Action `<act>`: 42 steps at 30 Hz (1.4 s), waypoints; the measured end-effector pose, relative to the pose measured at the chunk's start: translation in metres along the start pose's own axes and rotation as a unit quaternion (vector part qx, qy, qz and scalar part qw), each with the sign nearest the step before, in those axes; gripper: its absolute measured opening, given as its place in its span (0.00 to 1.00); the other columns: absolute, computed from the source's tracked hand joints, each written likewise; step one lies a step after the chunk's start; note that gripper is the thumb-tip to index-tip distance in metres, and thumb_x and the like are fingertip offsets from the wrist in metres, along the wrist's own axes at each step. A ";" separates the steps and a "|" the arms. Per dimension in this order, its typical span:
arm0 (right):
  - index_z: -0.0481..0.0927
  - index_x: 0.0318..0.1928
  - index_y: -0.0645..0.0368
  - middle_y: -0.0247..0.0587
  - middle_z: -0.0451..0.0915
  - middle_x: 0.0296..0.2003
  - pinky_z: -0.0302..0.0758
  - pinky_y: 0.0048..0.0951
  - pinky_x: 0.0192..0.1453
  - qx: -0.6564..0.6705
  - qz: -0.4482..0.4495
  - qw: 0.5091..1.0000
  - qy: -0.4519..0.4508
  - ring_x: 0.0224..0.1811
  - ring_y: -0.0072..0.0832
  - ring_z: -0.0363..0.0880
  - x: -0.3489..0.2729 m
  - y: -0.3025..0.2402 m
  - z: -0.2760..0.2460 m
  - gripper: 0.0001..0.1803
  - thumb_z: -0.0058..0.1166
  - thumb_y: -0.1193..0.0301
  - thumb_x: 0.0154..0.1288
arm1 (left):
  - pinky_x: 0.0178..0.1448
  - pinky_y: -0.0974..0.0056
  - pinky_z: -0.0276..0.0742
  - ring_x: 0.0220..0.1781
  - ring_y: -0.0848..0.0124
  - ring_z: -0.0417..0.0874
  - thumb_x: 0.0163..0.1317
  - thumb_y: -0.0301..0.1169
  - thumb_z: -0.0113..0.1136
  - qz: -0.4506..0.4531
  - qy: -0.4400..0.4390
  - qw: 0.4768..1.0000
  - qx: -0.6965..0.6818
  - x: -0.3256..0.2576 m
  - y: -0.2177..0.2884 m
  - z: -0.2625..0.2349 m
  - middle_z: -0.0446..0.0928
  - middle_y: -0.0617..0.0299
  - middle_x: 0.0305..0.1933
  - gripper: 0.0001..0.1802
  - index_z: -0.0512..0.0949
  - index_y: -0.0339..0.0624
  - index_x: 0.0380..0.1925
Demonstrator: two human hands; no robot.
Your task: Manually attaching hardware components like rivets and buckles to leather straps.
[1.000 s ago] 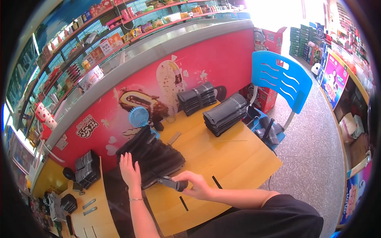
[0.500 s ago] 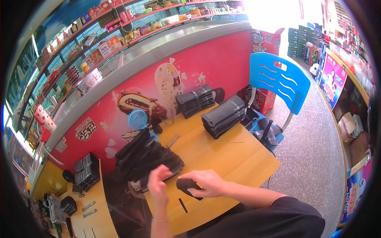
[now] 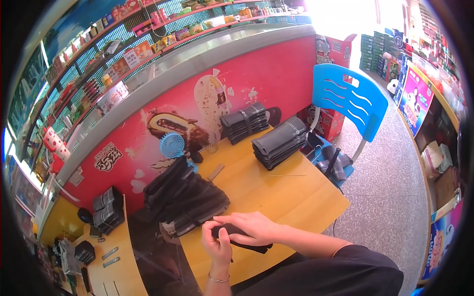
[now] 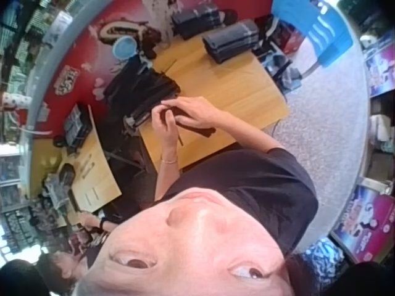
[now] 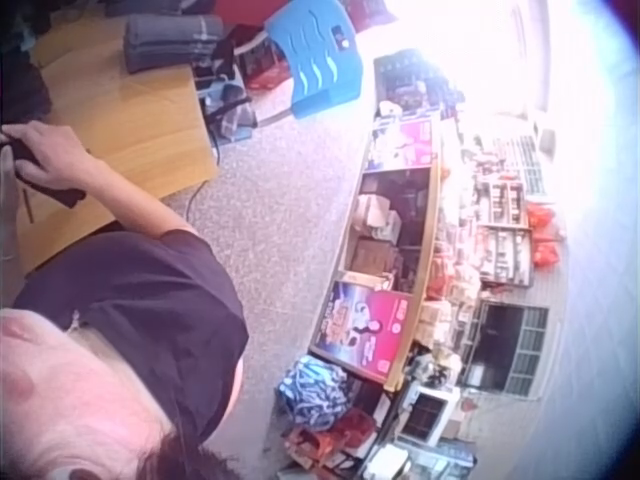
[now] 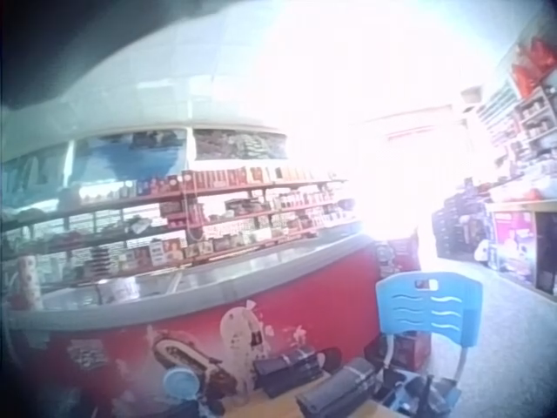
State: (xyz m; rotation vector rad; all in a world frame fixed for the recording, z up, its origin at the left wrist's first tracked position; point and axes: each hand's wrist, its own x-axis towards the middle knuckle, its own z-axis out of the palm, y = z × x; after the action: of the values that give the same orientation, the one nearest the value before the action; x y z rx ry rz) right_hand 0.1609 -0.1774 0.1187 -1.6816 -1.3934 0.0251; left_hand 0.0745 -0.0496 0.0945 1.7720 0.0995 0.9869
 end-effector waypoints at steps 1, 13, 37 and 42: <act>0.63 0.63 0.56 0.46 0.77 0.45 0.75 0.36 0.42 0.015 0.022 1.000 -0.009 0.42 0.43 0.78 0.000 -0.001 -0.001 0.28 0.51 0.67 0.63 | 0.40 0.70 0.67 0.35 0.73 0.70 0.61 0.34 0.54 -0.007 0.003 1.000 -0.004 0.001 0.001 0.001 0.71 0.61 0.33 0.10 0.70 0.37 0.34; 0.71 0.50 0.59 0.47 0.76 0.43 0.72 0.36 0.48 0.162 0.124 0.978 0.036 0.46 0.44 0.76 -0.001 0.013 0.006 0.21 0.47 0.56 0.66 | 0.29 0.70 0.66 0.25 0.76 0.69 0.55 0.44 0.66 0.008 -0.035 0.999 0.029 0.008 0.000 0.007 0.70 0.64 0.24 0.21 0.70 0.38 0.31; 0.72 0.39 0.60 0.45 0.78 0.28 0.75 0.33 0.32 0.057 0.055 0.985 0.156 0.28 0.41 0.78 0.003 0.017 0.000 0.10 0.55 0.69 0.60 | 0.22 0.77 0.61 0.19 0.83 0.69 0.67 0.28 0.46 -0.138 -0.146 0.966 -0.166 0.016 0.000 0.014 0.70 0.67 0.20 0.04 0.65 0.41 0.34; 0.72 0.38 0.59 0.43 0.76 0.27 0.74 0.33 0.33 -0.011 0.010 0.983 0.183 0.29 0.40 0.78 0.009 0.012 0.002 0.12 0.56 0.65 0.59 | 0.23 0.78 0.60 0.20 0.84 0.66 0.67 0.29 0.46 -0.131 -0.112 0.970 -0.172 0.008 -0.002 0.013 0.68 0.69 0.22 0.06 0.62 0.42 0.40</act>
State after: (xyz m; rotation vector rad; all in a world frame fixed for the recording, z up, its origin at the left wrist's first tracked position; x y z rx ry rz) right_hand 0.1727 -0.1686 0.1145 -1.6217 -1.1027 -0.2761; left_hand 0.0894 -0.0546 0.0964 1.4916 0.0153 0.5699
